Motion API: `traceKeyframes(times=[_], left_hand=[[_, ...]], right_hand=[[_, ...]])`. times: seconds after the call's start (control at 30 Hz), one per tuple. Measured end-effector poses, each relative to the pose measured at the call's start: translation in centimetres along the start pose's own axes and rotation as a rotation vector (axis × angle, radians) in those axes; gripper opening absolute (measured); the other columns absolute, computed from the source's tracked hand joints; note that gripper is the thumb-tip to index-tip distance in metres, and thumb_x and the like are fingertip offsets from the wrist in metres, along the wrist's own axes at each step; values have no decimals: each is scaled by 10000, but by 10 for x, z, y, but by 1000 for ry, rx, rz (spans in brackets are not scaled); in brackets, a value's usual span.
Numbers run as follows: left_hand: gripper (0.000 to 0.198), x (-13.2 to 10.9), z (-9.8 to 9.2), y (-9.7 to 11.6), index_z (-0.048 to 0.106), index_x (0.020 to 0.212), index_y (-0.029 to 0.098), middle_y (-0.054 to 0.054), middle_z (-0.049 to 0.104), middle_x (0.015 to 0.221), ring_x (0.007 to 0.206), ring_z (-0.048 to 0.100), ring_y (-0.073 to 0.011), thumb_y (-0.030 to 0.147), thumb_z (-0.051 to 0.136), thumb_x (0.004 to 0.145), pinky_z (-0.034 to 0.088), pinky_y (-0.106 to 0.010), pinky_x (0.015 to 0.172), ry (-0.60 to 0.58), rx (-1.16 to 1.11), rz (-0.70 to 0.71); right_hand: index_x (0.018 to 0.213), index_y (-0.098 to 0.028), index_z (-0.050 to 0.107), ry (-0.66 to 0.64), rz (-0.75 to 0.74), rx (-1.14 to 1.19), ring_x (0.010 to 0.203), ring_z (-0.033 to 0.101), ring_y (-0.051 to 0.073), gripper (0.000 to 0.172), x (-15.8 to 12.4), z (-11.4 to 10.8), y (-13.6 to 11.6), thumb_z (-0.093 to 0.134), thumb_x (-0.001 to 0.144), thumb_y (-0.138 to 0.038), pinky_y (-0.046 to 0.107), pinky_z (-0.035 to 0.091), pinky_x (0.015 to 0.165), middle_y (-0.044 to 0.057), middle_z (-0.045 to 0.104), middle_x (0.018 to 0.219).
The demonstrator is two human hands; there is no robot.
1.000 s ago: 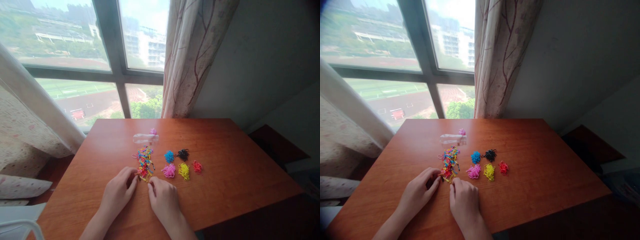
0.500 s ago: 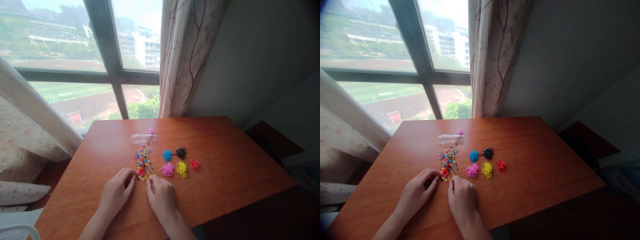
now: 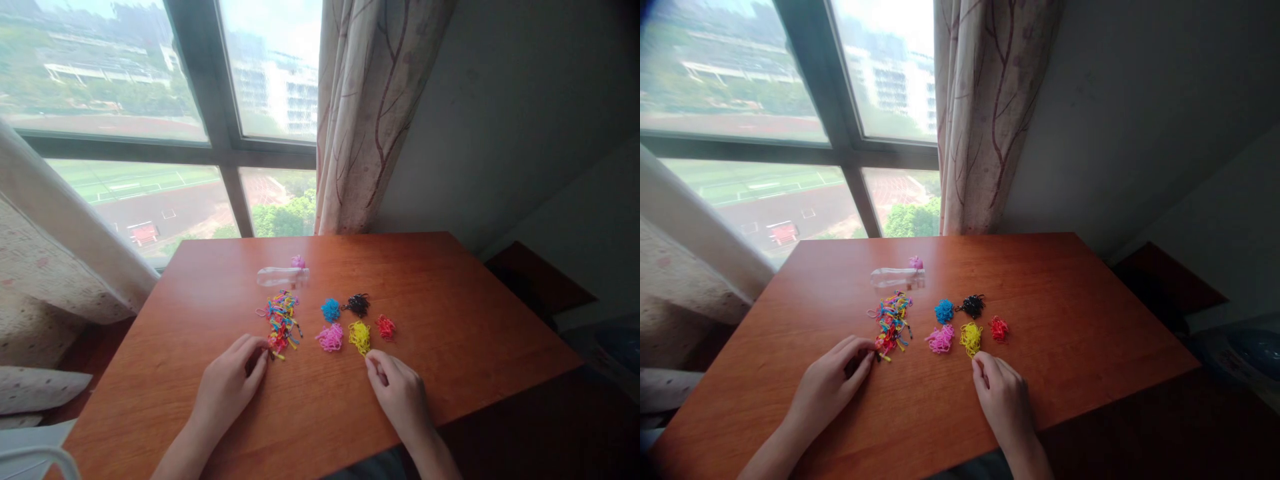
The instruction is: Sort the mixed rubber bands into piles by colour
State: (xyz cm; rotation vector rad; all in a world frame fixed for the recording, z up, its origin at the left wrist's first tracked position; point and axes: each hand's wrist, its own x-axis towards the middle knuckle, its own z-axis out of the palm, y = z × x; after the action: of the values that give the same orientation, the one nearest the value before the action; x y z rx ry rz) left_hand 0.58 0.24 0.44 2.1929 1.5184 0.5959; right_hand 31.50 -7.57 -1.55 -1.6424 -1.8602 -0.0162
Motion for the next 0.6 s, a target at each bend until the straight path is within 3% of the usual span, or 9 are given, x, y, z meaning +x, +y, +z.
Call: traceKeyframes(times=[0.3,0.6], left_hand=[[185,-1,-2,1,632,960,248,3,675,896,772,646,-161,322,465,930,478,-258,694,-7,8,0],[167,-2,-1,3,626,959,250,10,667,885,750,638,-148,301,469,931,470,-242,678,9,-1,17]], right_hand=[[910,-212,643,-90,-49,-79,651,640,150,269,19,-7,18,397,1019,-231,254,375,634,12,687,761],[941,-199,640,0,65,39,546,578,130,182,17,-5,-4,468,984,-238,248,352,595,-23,604,640]])
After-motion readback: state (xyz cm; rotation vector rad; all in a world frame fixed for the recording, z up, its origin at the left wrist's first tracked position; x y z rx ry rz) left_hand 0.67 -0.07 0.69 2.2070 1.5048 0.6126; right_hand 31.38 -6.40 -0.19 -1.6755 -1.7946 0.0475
